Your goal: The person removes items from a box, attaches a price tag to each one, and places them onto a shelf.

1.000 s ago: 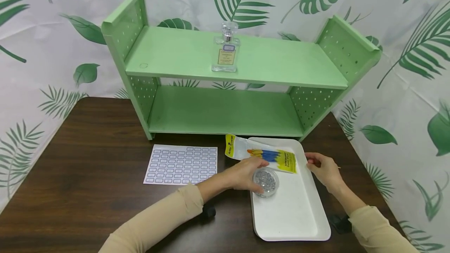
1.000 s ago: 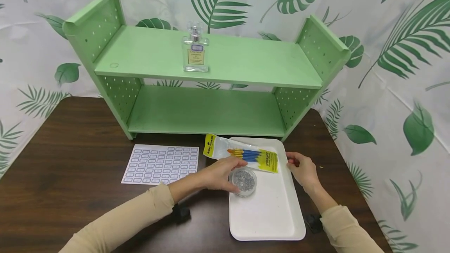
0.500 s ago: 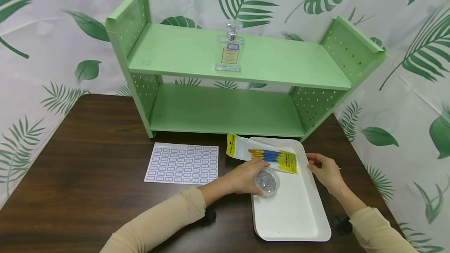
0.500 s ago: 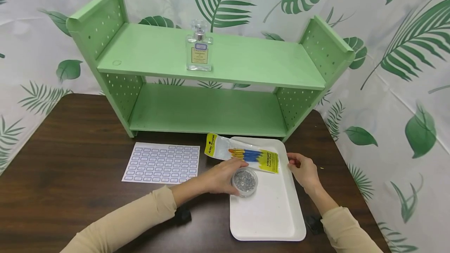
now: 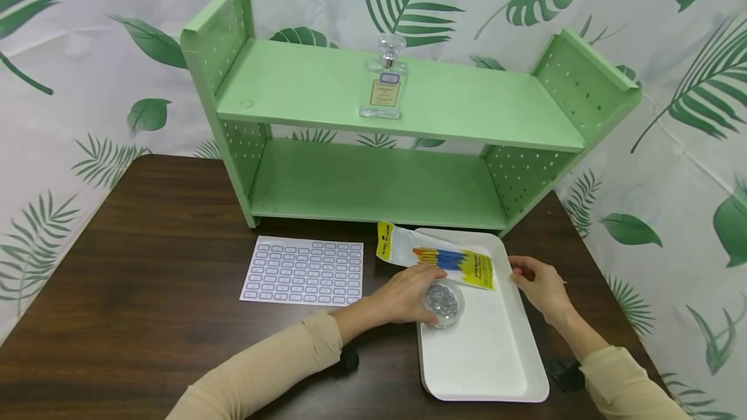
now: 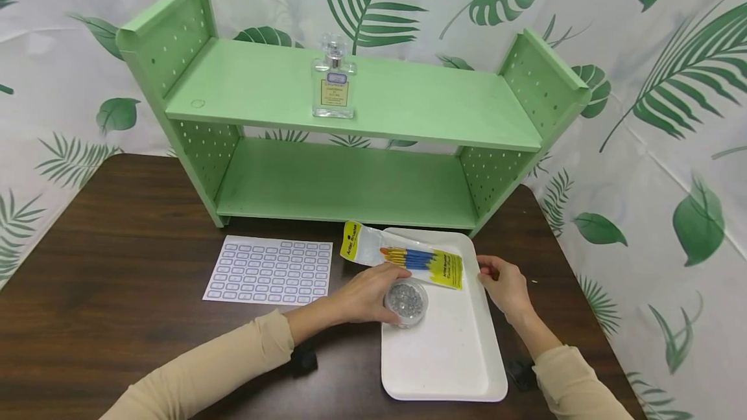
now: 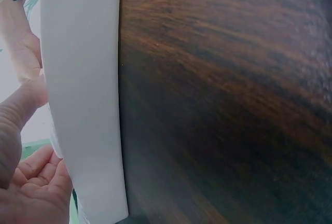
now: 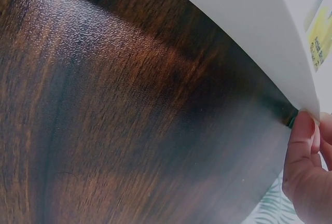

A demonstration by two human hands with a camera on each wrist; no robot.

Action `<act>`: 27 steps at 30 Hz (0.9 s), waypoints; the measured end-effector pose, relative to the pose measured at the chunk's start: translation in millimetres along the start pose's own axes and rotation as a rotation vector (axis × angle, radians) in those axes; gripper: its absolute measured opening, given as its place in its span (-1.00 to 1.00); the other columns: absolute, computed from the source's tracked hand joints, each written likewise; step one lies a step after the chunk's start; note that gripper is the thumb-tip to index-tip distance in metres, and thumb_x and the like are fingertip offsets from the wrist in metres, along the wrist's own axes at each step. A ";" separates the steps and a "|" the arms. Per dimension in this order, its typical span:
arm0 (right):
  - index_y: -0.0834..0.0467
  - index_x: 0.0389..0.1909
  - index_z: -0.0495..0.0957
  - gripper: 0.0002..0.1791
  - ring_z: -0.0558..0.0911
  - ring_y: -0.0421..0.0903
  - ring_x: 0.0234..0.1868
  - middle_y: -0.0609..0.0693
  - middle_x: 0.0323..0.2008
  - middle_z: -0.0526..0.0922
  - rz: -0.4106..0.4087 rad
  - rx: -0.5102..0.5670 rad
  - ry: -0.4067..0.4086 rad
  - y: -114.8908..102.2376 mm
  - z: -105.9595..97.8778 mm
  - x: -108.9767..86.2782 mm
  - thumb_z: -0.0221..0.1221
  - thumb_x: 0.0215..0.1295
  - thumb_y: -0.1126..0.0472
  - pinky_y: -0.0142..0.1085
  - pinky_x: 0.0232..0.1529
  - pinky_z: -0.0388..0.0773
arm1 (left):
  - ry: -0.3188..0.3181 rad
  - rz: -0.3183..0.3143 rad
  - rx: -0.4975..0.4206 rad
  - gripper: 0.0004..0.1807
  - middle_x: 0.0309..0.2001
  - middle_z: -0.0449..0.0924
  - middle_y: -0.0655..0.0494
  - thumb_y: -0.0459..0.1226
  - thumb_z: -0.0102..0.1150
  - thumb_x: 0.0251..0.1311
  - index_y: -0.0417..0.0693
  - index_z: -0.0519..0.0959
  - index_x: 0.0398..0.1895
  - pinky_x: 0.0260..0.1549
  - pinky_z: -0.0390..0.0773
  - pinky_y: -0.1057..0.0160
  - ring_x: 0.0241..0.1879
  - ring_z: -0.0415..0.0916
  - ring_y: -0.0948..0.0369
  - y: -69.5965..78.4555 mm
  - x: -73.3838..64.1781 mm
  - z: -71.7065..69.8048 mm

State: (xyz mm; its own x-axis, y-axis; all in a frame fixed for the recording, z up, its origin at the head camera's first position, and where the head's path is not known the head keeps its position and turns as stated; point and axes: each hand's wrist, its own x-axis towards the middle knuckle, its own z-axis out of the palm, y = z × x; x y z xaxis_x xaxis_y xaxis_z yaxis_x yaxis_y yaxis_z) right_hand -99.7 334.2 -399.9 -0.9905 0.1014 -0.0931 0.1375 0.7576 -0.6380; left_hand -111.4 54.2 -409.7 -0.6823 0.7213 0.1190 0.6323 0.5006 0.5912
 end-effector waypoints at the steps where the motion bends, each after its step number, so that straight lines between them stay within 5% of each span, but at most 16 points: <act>1: 0.44 0.13 0.38 -0.61 0.45 0.01 -0.22 0.24 -0.20 0.49 0.002 0.000 0.000 0.0 0.0 -0.2 0.04 0.28 0.45 -0.48 -0.41 0.49 | 0.002 -0.004 -0.004 -0.16 0.17 0.44 -0.02 -0.13 0.52 -0.23 -0.16 0.39 0.21 0.17 0.36 0.33 0.17 0.40 0.14 0.0 -0.1 0.0; 14: 0.43 0.13 0.38 -0.61 0.46 0.02 -0.22 0.24 -0.20 0.49 0.012 0.006 0.001 -0.2 0.8 -1.0 0.05 0.28 0.44 -0.48 -0.43 0.49 | 0.034 -0.029 -0.051 -0.14 0.12 0.46 0.03 -0.07 0.52 -0.27 -0.15 0.42 0.20 0.12 0.38 0.37 0.10 0.43 0.20 -1.8 -0.6 -2.0; 27: 0.44 0.12 0.38 -0.61 0.46 0.03 -0.21 0.25 -0.20 0.50 0.007 -0.004 0.002 -1.4 -0.7 -1.7 0.05 0.28 0.44 -0.46 -0.40 0.50 | 0.142 -0.027 -0.415 -0.16 0.11 0.47 0.00 -0.21 0.58 -0.31 -0.22 0.44 0.17 0.03 0.42 0.49 0.04 0.44 0.19 -2.3 -10.6 -23.9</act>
State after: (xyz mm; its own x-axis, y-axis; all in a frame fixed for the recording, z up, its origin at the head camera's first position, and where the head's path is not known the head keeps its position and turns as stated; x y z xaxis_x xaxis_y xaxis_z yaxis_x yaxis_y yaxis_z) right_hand -98.3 333.4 -398.2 -0.9895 0.1079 -0.0960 0.1444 0.7596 -0.6342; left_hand -114.4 34.0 -393.3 -0.7586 0.6231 0.1904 0.4325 0.2629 0.8624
